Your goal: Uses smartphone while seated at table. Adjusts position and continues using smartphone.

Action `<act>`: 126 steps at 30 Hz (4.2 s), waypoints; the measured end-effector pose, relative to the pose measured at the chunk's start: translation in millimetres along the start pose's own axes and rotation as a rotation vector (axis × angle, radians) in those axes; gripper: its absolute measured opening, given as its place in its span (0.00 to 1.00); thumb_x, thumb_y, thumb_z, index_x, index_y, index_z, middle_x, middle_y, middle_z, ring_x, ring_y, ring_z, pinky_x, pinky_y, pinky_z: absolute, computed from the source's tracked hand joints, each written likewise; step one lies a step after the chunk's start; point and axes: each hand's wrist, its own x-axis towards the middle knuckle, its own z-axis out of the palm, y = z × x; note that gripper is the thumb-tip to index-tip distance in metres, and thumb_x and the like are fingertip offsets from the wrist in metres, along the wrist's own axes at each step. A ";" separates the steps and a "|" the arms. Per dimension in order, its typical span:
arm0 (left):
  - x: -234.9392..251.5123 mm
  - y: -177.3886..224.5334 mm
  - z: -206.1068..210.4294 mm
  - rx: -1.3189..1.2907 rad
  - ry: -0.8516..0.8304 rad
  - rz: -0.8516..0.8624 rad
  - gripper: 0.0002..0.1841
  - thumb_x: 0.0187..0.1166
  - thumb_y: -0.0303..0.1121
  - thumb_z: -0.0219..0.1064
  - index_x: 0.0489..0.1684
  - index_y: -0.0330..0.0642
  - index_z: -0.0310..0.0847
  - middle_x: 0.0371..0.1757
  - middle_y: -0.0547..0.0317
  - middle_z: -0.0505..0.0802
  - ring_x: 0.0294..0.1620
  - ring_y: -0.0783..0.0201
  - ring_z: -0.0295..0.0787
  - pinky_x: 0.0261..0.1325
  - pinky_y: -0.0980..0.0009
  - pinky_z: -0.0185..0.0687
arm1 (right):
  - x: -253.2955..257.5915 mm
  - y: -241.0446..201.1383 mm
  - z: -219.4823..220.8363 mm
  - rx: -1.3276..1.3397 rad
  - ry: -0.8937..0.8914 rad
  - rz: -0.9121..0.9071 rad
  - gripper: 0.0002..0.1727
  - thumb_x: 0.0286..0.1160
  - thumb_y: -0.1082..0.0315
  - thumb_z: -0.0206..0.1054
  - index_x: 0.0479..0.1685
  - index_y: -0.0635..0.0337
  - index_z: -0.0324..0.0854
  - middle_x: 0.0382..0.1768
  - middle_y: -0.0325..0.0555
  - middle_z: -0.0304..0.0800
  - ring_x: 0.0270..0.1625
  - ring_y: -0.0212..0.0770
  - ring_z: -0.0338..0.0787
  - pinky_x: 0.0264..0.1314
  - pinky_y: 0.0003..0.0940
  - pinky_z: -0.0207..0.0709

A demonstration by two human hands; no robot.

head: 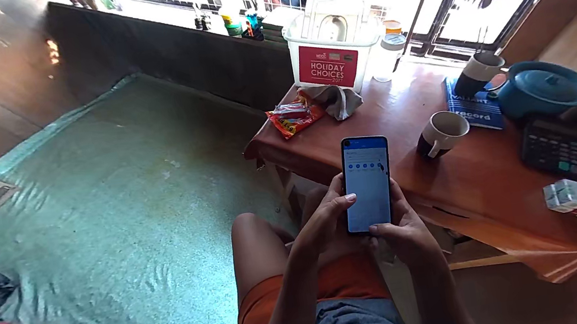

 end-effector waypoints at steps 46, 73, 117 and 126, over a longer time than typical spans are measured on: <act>-7.2 2.9 -2.8 -0.062 -0.134 0.091 0.31 0.75 0.24 0.53 0.83 0.42 0.55 0.61 0.60 0.88 0.57 0.71 0.89 0.64 0.70 0.85 | -0.8 -2.1 13.1 0.039 0.151 -0.009 0.26 0.80 0.71 0.55 0.78 0.52 0.61 0.50 0.50 0.94 0.38 0.41 0.97 0.27 0.32 0.91; -8.1 2.4 -5.6 -0.019 -0.106 0.110 0.24 0.82 0.25 0.49 0.79 0.48 0.62 0.57 0.62 0.90 0.53 0.71 0.91 0.59 0.71 0.88 | -4.7 -2.6 9.0 0.004 0.026 -0.034 0.34 0.74 0.75 0.61 0.82 0.49 0.57 0.53 0.49 0.92 0.39 0.42 0.96 0.33 0.34 0.92; -7.0 1.6 4.4 0.063 -0.043 0.166 0.25 0.83 0.23 0.56 0.80 0.43 0.60 0.55 0.61 0.91 0.52 0.70 0.92 0.59 0.70 0.89 | -5.8 -0.9 8.3 -0.053 0.016 -0.079 0.35 0.71 0.76 0.65 0.79 0.47 0.60 0.53 0.45 0.92 0.42 0.39 0.96 0.37 0.33 0.92; -8.1 -0.2 -2.2 0.009 -0.109 0.174 0.28 0.77 0.26 0.54 0.81 0.46 0.61 0.58 0.64 0.90 0.55 0.72 0.90 0.61 0.70 0.87 | -5.5 -3.4 10.9 -0.050 0.043 -0.072 0.29 0.75 0.75 0.60 0.77 0.49 0.62 0.51 0.47 0.93 0.38 0.40 0.96 0.32 0.32 0.92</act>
